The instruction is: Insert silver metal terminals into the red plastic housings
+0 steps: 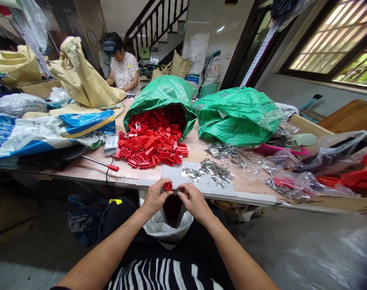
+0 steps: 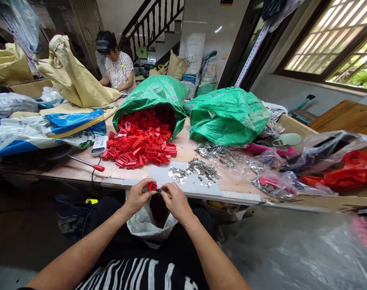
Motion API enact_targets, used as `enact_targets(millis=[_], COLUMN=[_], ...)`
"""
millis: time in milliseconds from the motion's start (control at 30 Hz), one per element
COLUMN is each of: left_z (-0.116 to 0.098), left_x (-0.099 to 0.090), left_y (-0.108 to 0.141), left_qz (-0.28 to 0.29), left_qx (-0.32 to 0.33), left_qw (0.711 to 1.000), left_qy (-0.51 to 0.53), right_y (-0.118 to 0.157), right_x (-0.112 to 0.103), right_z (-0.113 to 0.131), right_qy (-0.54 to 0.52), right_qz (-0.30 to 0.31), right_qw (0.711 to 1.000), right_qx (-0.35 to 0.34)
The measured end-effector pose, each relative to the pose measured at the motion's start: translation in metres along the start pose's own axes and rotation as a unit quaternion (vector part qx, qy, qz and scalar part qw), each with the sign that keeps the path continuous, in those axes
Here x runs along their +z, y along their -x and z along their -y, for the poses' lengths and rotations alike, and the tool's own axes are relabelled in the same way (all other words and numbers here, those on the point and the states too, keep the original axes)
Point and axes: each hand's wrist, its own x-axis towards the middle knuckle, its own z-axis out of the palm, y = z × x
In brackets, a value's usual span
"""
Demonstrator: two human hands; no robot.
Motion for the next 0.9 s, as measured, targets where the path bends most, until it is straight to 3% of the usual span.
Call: enact_targets(millis=[300, 900], left_z=[0.015, 0.016], left_x=[0.004, 0.003], left_y=[-0.005, -0.008], left_qz=[0.023, 0.042], left_qx=[0.012, -0.007], left_qw=[1.0, 0.999], left_qy=[-0.007, -0.01], right_y=[-0.009, -0.017], right_x=[0.007, 0.005], right_z=[-0.006, -0.014], right_qy=[0.032, 0.026], right_qz=[0.026, 0.048], right_qw=[0.999, 0.998], right_qx=[0.005, 0.009])
